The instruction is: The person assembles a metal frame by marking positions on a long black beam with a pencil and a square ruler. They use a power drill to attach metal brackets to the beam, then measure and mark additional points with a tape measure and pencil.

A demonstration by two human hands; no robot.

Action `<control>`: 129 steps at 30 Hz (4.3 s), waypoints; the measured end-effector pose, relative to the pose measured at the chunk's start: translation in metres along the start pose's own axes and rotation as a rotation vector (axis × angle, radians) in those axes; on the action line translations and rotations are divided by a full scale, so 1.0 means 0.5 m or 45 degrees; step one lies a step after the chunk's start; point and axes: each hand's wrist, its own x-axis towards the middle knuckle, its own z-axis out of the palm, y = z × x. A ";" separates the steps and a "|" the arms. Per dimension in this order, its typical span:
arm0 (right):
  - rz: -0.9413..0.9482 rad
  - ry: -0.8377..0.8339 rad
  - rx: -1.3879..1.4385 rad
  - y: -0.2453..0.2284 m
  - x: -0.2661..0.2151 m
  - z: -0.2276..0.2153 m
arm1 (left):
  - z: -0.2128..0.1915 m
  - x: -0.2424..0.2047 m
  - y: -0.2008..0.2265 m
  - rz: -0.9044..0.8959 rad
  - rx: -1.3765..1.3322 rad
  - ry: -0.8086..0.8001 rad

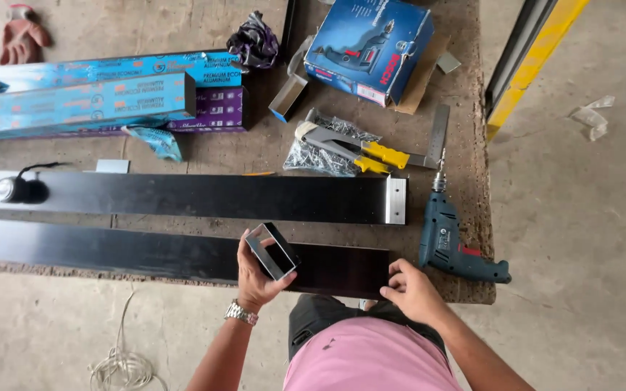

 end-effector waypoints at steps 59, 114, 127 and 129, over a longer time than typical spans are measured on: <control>0.038 0.507 -1.391 -0.432 0.191 -0.013 | -0.063 0.024 -0.077 -0.258 0.636 0.231; -0.664 0.602 0.734 0.006 0.045 -0.014 | 0.167 0.042 0.131 0.090 0.227 -0.517; -0.490 0.821 0.944 0.201 -0.021 -0.090 | 0.207 0.082 0.149 0.182 0.236 -0.908; -0.535 0.872 0.940 0.213 -0.003 -0.062 | 0.208 0.083 0.142 0.196 0.216 -0.883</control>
